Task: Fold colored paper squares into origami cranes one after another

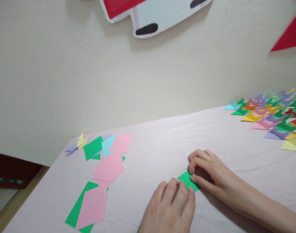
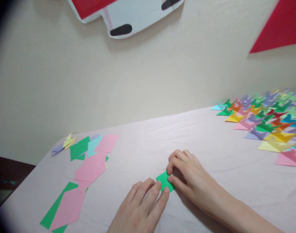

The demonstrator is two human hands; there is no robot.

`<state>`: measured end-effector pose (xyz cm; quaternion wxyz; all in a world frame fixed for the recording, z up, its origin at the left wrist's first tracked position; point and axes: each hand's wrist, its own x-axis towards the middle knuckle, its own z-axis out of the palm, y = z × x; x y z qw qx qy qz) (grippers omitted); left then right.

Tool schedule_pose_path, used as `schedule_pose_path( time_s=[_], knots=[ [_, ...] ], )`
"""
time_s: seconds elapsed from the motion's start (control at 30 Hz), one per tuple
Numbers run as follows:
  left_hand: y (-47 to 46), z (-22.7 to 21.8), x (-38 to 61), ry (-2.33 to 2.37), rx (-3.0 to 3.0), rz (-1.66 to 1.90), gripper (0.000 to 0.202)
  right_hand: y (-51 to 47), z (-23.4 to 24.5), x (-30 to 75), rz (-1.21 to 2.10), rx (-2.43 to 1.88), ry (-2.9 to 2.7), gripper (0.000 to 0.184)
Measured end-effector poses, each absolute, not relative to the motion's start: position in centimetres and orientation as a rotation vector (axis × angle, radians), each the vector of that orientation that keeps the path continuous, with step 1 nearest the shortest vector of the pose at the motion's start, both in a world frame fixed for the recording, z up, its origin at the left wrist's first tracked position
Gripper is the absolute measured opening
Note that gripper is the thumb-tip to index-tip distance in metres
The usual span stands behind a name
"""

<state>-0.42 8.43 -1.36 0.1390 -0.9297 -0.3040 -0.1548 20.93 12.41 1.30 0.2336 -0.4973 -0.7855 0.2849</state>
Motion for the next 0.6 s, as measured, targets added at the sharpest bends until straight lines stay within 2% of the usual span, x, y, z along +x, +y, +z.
schedule_pose_path(
  time_s=[0.17,0.4,0.6],
  knots=[
    [8.7,-1.1,-0.5,-0.901,-2.663,-0.59,0.032,12.3,1.4,21.1,0.82,-1.348,-2.163,0.006],
    [8.6,-1.6,-1.0,-0.876,-2.784,-0.355,0.034,12.2,1.6,20.6,0.817,-1.376,-2.165,0.013],
    [9.3,-0.4,-0.9,-0.825,-2.789,-0.356,0.035,12.1,1.4,20.6,0.788,-1.367,-2.148,0.012]
  ],
)
